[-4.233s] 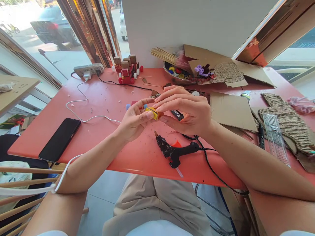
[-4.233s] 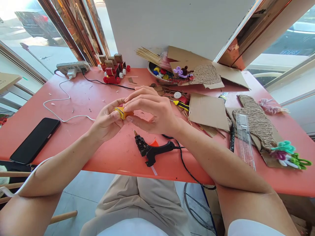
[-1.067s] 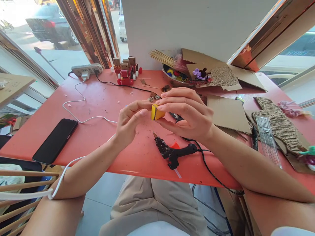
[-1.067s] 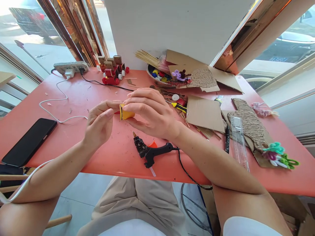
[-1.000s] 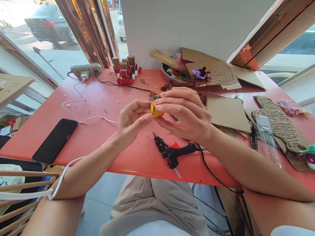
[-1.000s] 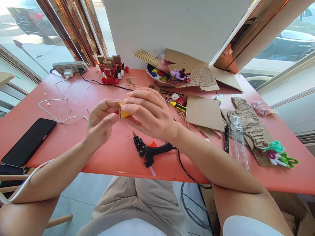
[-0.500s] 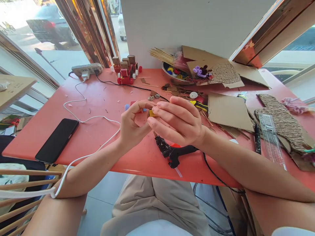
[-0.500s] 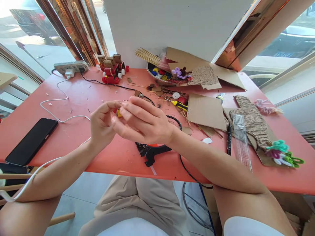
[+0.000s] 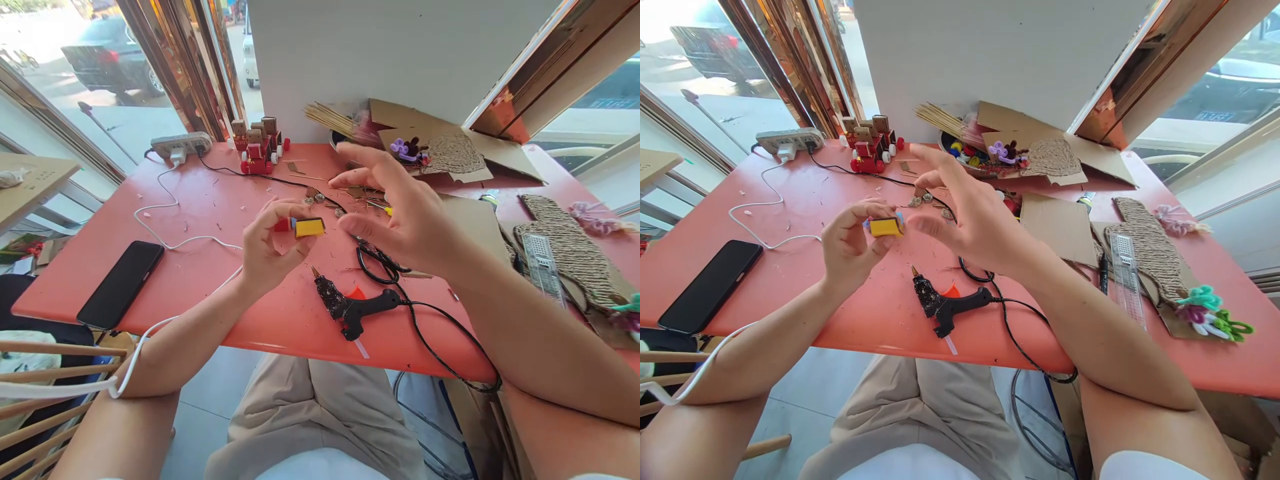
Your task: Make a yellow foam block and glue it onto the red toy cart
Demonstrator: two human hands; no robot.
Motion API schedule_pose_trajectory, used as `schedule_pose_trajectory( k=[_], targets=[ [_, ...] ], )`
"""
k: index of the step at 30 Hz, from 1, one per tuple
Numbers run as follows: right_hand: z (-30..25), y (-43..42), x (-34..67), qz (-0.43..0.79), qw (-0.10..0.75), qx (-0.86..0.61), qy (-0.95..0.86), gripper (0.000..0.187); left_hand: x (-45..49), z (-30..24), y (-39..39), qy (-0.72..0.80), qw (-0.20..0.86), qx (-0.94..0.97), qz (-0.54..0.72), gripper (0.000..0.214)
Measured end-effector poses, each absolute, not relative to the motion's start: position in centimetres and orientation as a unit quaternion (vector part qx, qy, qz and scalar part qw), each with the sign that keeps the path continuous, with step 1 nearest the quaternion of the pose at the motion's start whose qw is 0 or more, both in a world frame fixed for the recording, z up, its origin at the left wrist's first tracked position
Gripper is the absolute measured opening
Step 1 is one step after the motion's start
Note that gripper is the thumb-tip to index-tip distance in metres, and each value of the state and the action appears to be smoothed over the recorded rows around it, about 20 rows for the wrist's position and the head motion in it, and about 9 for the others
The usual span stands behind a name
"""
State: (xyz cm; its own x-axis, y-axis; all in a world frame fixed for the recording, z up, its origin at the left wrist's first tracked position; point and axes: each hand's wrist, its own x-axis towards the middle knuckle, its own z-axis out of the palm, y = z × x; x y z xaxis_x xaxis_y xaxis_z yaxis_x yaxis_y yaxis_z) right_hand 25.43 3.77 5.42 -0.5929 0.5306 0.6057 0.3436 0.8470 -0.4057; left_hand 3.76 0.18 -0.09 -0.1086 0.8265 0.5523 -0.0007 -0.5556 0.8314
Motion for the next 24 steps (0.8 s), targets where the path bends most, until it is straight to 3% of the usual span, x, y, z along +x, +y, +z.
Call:
schedule_pose_trajectory(
  k=[4,7,13,18,21,24],
  targets=[
    [5.2,4.3,25.2,0.205,0.381,-0.266,-0.861,0.032,3.6,0.6,0.1,0.305,0.496,0.528,0.618,0.046],
    [4.5,4.7,24.3,0.261,0.358,-0.261,-0.858,0.022,3.3,1.1,0.2,0.297,0.565,0.511,0.576,0.050],
    [4.4,4.3,23.4,0.394,0.338,-0.288,-0.805,0.030,3.0,1.1,0.3,0.300,0.587,0.494,0.567,0.046],
    [4.9,4.4,23.7,0.509,0.275,-0.319,-0.750,0.015,3.2,0.6,0.3,0.302,0.580,0.513,0.556,0.051],
    [4.9,4.6,23.7,0.527,0.259,-0.316,-0.746,0.033,3.4,0.3,0.5,0.299,0.569,0.532,0.552,0.050],
    [5.0,5.0,23.9,0.522,0.301,-0.309,-0.735,0.043,3.3,0.3,0.8,0.299,0.570,0.528,0.554,0.049]
  ],
)
